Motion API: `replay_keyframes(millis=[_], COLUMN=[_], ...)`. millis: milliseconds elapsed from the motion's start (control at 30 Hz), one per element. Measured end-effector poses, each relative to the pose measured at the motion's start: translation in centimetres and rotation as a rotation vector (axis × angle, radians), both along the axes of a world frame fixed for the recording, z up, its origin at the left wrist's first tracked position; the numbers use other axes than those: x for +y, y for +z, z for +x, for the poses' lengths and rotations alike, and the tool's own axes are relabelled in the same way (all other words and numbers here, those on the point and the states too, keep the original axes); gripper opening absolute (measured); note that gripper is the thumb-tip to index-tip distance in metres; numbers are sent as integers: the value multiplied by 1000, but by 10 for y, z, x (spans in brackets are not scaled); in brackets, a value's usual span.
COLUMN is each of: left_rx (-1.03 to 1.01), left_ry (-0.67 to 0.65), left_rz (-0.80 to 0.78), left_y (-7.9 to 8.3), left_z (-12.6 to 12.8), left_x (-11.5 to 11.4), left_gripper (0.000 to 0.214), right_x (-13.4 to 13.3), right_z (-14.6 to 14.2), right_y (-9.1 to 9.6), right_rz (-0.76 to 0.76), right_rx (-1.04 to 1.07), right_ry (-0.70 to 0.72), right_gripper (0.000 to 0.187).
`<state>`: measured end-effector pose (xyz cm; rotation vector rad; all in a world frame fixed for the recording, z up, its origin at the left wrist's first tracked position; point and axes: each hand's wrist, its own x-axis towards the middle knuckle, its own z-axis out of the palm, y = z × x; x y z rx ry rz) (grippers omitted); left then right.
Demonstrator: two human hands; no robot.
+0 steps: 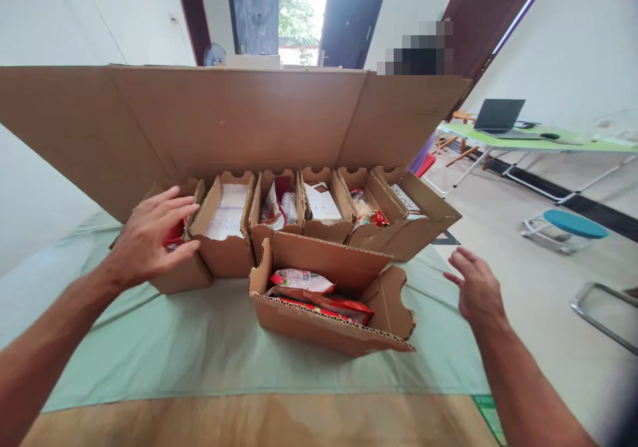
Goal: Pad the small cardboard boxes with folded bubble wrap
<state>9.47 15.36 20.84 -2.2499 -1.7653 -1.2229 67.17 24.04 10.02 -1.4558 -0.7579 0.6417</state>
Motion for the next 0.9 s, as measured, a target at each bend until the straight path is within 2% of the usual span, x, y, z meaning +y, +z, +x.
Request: replay_keyframes(millis=[67, 167, 233, 300, 400, 600, 767, 900], left_rx=[25, 102, 178, 258, 393, 658, 651, 569], left_ry=[-110, -167, -163, -144, -97, 58, 120, 129], left_rz=[-199, -378, -386, -348, -303, -359, -366, -334], left_y=[7, -3, -14, -22, -25, -20, -21, -15], left_z=[-4, -6, -6, -5, -1, 7, 17, 24], left_x=[24, 43, 44, 39, 29, 24, 24, 13], left_gripper=[43, 20, 14, 20, 26, 39, 38, 29], right_x=[29, 58, 70, 77, 82, 84, 82, 61], right_z=[6, 7, 2, -4, -11, -14, -15, -20], right_y=[9, 16, 17, 15, 11, 8, 5, -12], right_rz=[-26, -63, -86, -101, -78, -89, -112, -100], right_rx=[21, 49, 86, 133, 183, 127, 35, -105], right_ry=[-9, 42, 125, 220, 293, 348, 313, 197], right_gripper=[38, 37, 38, 40, 39, 38, 40, 48])
